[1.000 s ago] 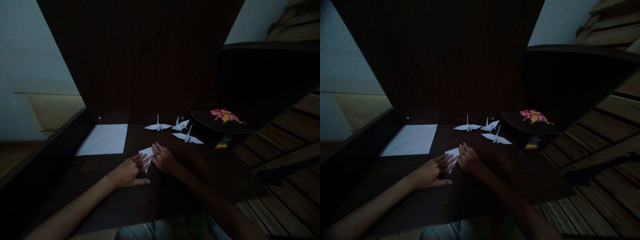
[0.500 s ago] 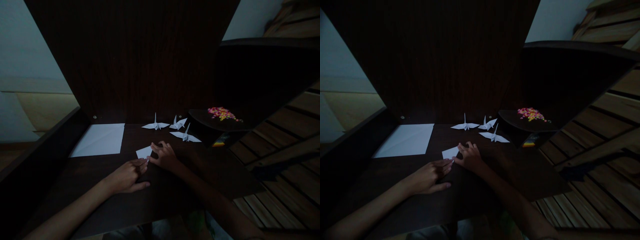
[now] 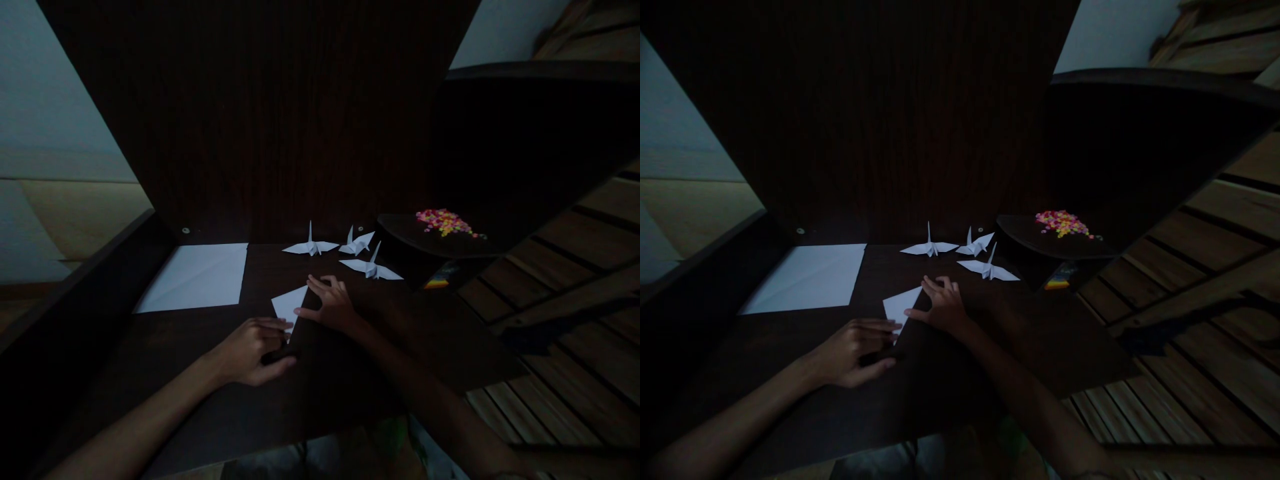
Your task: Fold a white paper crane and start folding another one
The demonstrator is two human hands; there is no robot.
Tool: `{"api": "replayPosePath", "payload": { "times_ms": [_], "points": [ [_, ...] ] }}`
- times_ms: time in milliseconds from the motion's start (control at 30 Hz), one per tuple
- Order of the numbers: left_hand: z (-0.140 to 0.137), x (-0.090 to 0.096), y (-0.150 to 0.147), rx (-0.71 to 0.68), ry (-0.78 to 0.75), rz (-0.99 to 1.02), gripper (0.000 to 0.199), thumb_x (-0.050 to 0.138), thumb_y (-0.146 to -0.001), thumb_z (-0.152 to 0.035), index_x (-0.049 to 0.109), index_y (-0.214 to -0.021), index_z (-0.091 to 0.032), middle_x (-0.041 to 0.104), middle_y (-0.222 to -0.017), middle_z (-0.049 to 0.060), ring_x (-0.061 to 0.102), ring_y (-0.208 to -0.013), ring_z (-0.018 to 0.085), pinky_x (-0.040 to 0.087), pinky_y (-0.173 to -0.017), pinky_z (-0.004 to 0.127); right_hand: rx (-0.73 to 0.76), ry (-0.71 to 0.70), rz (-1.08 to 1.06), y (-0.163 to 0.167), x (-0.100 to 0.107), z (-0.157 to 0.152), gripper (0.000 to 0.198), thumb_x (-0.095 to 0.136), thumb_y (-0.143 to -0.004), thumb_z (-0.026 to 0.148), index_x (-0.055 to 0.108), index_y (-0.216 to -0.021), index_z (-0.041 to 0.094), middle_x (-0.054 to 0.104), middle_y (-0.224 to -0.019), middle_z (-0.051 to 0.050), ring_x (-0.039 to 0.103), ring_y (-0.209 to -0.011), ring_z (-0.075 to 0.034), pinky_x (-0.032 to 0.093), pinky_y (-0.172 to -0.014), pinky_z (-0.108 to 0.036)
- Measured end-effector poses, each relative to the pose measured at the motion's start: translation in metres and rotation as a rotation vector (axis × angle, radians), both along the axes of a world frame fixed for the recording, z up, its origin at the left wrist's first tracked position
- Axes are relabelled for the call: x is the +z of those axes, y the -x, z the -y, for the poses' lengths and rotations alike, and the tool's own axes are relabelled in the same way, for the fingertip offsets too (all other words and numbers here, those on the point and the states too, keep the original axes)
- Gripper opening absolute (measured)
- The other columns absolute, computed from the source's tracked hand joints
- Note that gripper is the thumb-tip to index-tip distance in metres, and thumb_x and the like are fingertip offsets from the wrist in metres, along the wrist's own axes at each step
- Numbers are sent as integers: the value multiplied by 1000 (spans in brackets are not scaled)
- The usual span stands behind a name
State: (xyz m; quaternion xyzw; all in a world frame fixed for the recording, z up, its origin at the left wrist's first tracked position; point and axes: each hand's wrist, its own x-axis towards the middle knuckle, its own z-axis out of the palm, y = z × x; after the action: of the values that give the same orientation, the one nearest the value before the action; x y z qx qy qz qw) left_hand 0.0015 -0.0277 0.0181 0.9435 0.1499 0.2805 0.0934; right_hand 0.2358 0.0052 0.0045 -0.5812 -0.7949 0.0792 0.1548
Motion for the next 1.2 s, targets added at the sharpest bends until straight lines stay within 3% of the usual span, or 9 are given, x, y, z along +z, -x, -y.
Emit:
{"api": "replayPosePath", "payload": {
  "times_ms": [100, 200, 300, 500, 700, 867, 1200],
  "points": [
    [-13, -1, 7, 178, -88, 97, 18, 54, -91, -19, 70, -96, -14, 74, -96, 10, 67, -104, 22, 55, -90, 37, 20, 23, -19, -2, 0, -2, 74, 59, -78, 66, 53, -135, 20, 46, -146, -7, 38, -126, -32, 32, -101, -52],
    [-27, -2, 15, 325, -104, 77, 26, 54, -90, -20, 67, -111, -14, 70, -113, 12, 62, -113, 27, 53, -94, 45, 36, 29, -47, -3, 0, -3, 70, 61, -78, 63, 55, -134, 21, 48, -145, -8, 38, -126, -32, 32, -101, -54],
    [-31, -6, 16, 371, -39, -21, 32, 53, -92, -27, 64, -120, -15, 64, -126, 13, 53, -124, 29, 49, -100, 48, 40, 2, -58, -3, 0, -3, 67, 63, -78, 61, 57, -131, 20, 51, -142, -9, 40, -124, -32, 34, -100, -55],
    [-19, -13, -2, 370, 45, -212, 53, 50, -94, -46, 50, -137, -14, 48, -143, 15, 39, -137, 30, 37, -110, 52, 36, -95, -138, 0, -5, -2, 50, 73, -74, 53, 70, -111, 19, 64, -127, -10, 48, -114, -29, 42, -95, -49],
    [-19, -14, 1, 310, 38, -300, 47, 46, -96, -41, 50, -136, -16, 49, -143, 13, 45, -133, 26, 38, -110, 46, 230, -139, -244, -2, -8, -2, 17, 73, -79, 25, 74, -94, 17, 71, -111, -8, 53, -102, -23, 47, -89, -39],
    [-21, -10, 3, 297, 55, -293, 47, 47, -96, -34, 48, -138, -14, 50, -142, 15, 50, -129, 26, 39, -109, 44, 234, -141, -227, -8, -6, -4, 19, 69, -80, 15, 70, -99, 18, 65, -115, -9, 51, -103, -23, 46, -90, -41],
    [-18, -6, -4, 315, 153, -211, 47, 52, -90, -27, 50, -136, -16, 58, -135, 10, 52, -120, 26, 44, -101, 43, 301, -99, -238, -2, -3, -2, 8, 62, -84, 9, 62, -88, 17, 60, -96, -7, 50, -94, -21, 44, -86, -36]
  ]
}}
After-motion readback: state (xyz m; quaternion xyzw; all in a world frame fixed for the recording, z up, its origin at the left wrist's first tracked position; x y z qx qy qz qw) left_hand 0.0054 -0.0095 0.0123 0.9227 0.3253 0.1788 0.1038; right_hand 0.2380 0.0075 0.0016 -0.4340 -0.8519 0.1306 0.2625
